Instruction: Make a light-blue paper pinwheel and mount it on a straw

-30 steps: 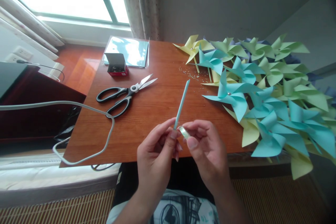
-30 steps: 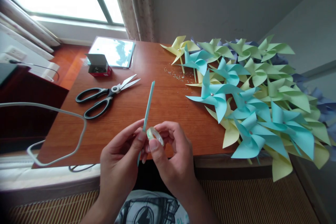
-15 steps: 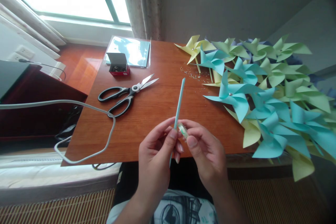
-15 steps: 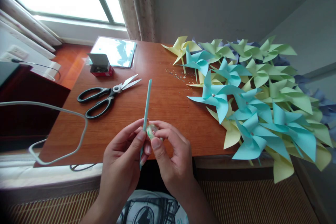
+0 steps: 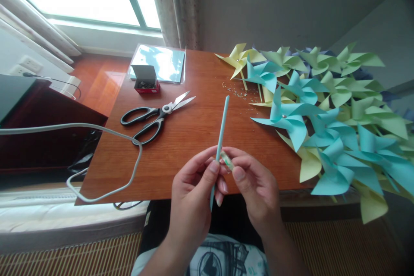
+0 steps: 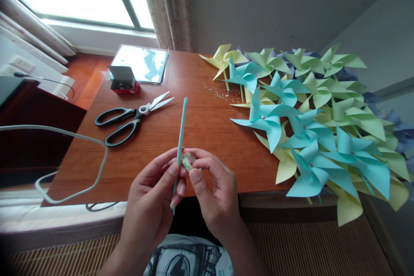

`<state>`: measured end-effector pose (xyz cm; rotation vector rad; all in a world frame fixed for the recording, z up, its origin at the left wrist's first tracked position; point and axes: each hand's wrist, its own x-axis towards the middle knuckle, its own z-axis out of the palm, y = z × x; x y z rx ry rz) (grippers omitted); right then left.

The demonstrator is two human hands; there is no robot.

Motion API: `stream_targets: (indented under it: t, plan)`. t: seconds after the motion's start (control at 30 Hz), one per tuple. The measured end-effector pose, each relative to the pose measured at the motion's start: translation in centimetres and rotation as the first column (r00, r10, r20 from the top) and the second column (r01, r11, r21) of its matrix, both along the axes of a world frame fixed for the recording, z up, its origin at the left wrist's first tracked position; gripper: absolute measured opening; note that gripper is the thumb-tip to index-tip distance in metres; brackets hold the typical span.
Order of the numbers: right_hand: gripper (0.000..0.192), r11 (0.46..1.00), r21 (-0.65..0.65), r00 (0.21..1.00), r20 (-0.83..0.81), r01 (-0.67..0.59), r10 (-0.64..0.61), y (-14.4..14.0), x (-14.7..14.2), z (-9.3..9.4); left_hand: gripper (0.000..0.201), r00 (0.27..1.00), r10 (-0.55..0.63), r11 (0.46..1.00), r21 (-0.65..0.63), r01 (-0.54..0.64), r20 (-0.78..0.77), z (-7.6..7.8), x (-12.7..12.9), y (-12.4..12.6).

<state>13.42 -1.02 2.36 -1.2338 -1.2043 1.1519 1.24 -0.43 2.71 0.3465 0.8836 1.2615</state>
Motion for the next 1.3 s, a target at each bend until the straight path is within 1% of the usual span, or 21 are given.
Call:
stream_targets:
  t: [0.1,0.3,0.47,0.7,0.8,0.93,1.3]
  plan:
    - [0.019,1.000,-0.018,1.000,-0.027,0.002,-0.003,0.00,0.01,0.02,0.021,0.999,-0.015,1.000,-0.019,0.016,0.040,0.17,-0.02,0.04]
    - [0.019,0.998,-0.055,0.989,-0.150,-0.017,0.008,0.01,0.01,-0.16,0.020,0.992,-0.059,0.998,-0.028,0.063,0.107,0.25,-0.06,0.02]
    - [0.018,0.998,-0.061,0.977,-0.210,-0.030,0.016,-0.07,0.18,-0.25,0.020,0.989,-0.101,0.995,-0.007,0.102,0.108,0.21,-0.10,-0.06]
    - [0.020,0.998,-0.057,0.988,-0.153,-0.031,0.022,-0.04,0.20,0.16,0.018,0.997,-0.078,0.997,-0.007,0.078,-0.017,0.58,-0.08,-0.01]
    - [0.020,0.998,-0.052,0.991,-0.130,-0.044,0.037,-0.03,0.17,0.32,0.020,0.997,-0.058,0.998,-0.010,0.058,-0.048,0.59,-0.03,0.07]
    - [0.021,0.997,-0.052,0.993,-0.109,-0.053,0.047,0.02,0.15,0.38,0.023,0.997,-0.049,0.999,-0.015,0.048,-0.061,0.42,-0.01,0.09]
    - [0.020,0.998,-0.044,0.996,-0.080,-0.041,0.037,0.07,0.30,0.46,0.018,0.997,-0.079,0.997,-0.018,0.078,-0.023,0.33,-0.15,0.10]
